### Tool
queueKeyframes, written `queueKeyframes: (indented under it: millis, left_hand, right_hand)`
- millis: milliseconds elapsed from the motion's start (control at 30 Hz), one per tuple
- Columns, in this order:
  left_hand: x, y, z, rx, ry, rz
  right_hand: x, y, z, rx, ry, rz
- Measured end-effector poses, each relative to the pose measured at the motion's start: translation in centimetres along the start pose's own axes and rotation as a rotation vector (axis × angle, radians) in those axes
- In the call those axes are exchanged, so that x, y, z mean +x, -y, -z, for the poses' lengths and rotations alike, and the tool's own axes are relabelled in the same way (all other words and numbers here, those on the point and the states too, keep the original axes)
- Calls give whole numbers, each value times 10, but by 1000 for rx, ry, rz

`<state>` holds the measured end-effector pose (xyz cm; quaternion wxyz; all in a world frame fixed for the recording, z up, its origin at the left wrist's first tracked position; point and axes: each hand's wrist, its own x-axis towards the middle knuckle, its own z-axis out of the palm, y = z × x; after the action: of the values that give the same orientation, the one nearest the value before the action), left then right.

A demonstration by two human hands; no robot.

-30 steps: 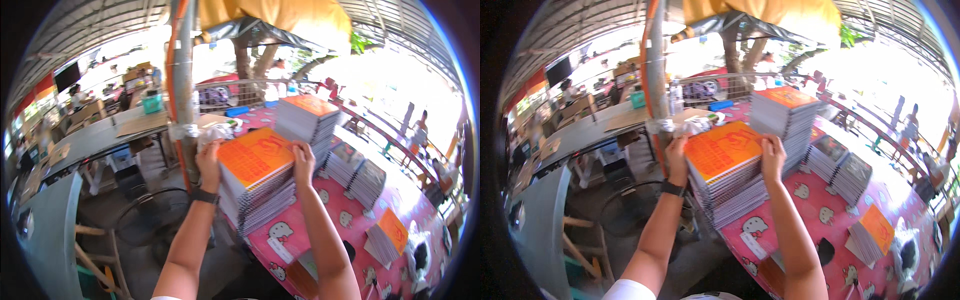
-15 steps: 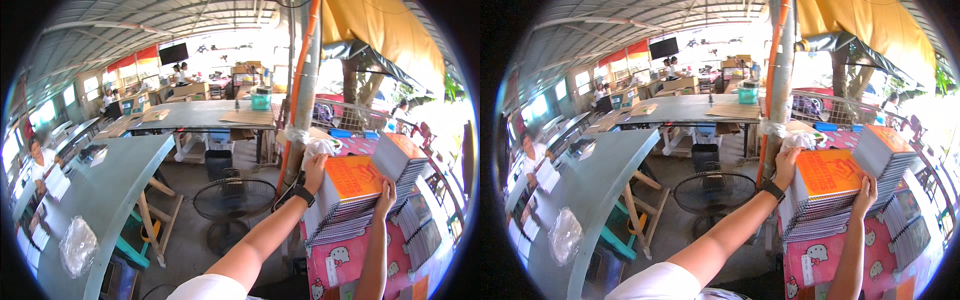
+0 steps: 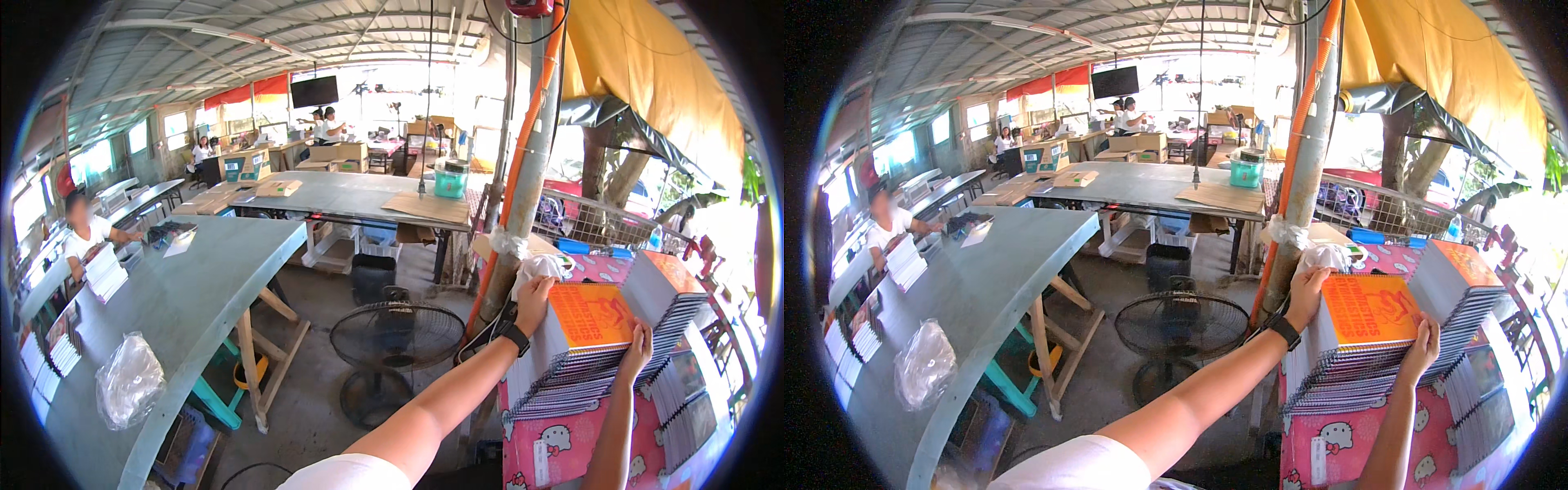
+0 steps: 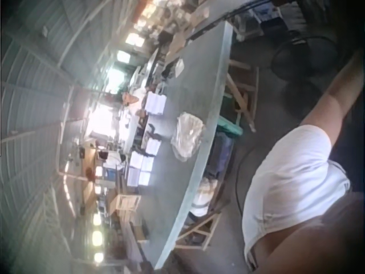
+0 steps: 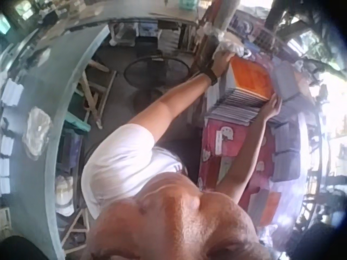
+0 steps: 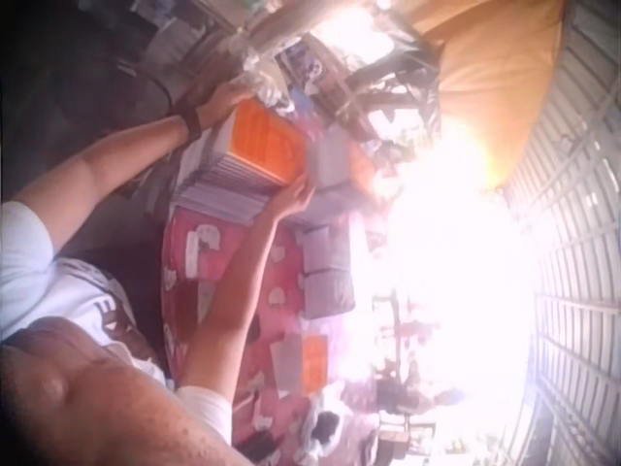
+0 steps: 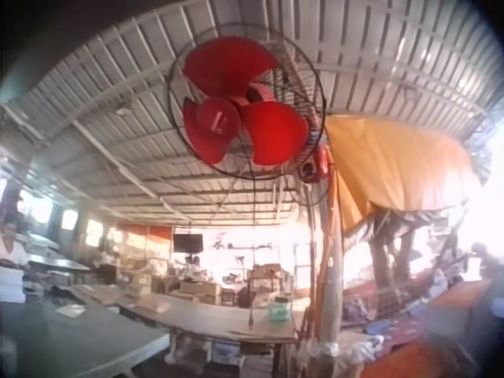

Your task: The person binds books by inserting wire coils into pre-punched holes of book stacks and placing the completed books onto a stack.

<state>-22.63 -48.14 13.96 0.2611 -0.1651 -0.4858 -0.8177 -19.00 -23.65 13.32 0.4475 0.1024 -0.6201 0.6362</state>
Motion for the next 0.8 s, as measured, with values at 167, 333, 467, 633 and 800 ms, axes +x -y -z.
queueKeyframes:
  millis: [167, 333, 467, 633, 800]
  left_hand:
    - [0, -3, 2, 64, 14, 11]
    - [1, -4, 4, 187, 4, -81]
    - [0, -2, 5, 110, 24, -4]
    - [1, -3, 7, 118, 31, -30]
    - [0, -2, 4, 73, 34, 2]
  right_hand:
    - [2, -10, 5, -39, 12, 24]
    - [5, -19, 5, -15, 15, 33]
    - [3, -17, 2, 12, 2, 29]
    - [6, -21, 5, 21, 13, 17]
    - [5, -20, 6, 35, -22, -1]
